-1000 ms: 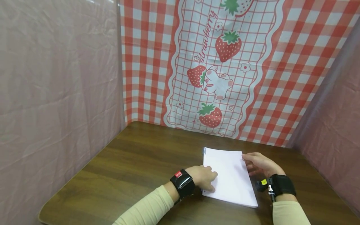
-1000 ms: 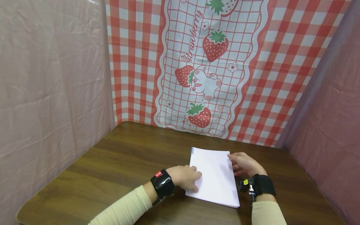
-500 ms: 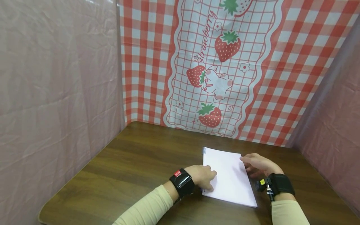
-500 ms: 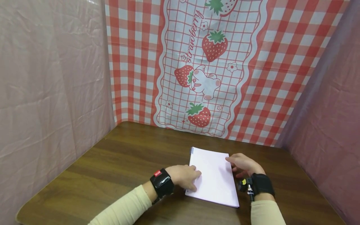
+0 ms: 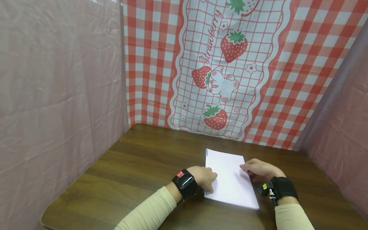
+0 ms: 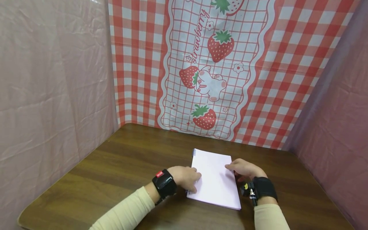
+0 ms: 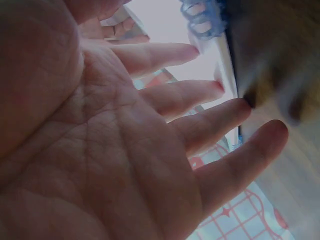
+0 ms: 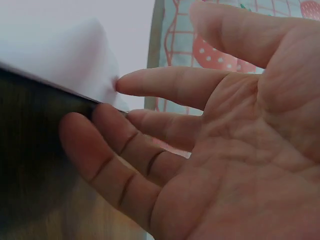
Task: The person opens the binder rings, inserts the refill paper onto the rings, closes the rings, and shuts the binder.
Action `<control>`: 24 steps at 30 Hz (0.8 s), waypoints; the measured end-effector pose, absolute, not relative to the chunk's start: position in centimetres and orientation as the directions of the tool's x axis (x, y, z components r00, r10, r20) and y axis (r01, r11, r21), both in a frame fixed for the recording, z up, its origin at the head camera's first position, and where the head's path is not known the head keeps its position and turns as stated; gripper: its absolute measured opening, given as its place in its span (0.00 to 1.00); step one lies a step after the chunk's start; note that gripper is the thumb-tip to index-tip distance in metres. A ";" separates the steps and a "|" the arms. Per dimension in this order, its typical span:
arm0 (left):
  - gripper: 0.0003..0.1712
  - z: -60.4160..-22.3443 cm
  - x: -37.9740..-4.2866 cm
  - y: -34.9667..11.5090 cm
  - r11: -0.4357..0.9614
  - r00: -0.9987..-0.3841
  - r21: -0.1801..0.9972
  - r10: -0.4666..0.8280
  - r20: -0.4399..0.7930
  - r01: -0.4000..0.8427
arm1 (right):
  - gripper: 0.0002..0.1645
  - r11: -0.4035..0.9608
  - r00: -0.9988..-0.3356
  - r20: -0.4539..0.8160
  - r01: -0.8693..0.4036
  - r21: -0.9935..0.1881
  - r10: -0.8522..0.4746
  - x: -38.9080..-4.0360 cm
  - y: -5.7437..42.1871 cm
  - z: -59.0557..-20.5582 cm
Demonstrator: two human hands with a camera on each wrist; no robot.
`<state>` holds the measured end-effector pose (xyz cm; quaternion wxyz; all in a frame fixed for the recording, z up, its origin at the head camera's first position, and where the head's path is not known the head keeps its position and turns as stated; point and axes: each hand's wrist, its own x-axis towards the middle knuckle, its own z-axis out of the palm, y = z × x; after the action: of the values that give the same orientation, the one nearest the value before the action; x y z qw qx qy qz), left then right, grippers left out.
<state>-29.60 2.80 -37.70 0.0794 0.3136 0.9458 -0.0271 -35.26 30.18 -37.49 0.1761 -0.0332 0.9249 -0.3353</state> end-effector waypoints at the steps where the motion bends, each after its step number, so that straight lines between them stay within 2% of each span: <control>1: 0.20 -37.6 -29.6 2.6 0.803 -0.792 -0.002 0.587 -0.170 0.596 | 0.27 0.772 -0.934 -0.302 0.046 -0.633 -0.192 -35.3 29.9 -37.6; 7: 0.17 -37.2 -29.7 1.9 0.818 -0.805 -0.010 0.564 -0.182 0.575 | 0.21 0.771 -0.923 -0.277 -0.033 -0.636 -0.268 -35.3 28.6 -37.9; 12: 0.15 -36.9 -29.8 1.6 0.855 -0.842 -0.004 0.509 -0.180 0.518 | 0.19 0.788 -0.920 -0.242 -0.105 -0.607 -0.309 -35.4 27.5 -38.2; 16: 0.10 -36.7 -29.5 1.3 0.875 -0.873 -0.061 0.468 -0.140 0.479 | 0.26 0.816 -0.924 -0.216 -0.148 -0.558 -0.315 -35.4 26.2 -38.6; 19: 0.06 -36.6 -29.5 1.1 0.879 -0.884 -0.103 0.454 -0.114 0.465 | 0.37 0.858 -0.923 -0.183 -0.221 -0.463 -0.337 -35.3 25.0 -38.8; 24: 0.05 -36.7 -29.9 0.6 0.892 -0.898 -0.112 0.429 -0.101 0.438 | 0.41 0.884 -0.909 -0.135 -0.335 -0.325 -0.394 -35.2 23.5 -39.3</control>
<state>-29.86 0.63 -36.72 0.0369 0.2231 0.9719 -0.0658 -35.25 23.49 -39.29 0.0990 -0.1889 0.9656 -0.1490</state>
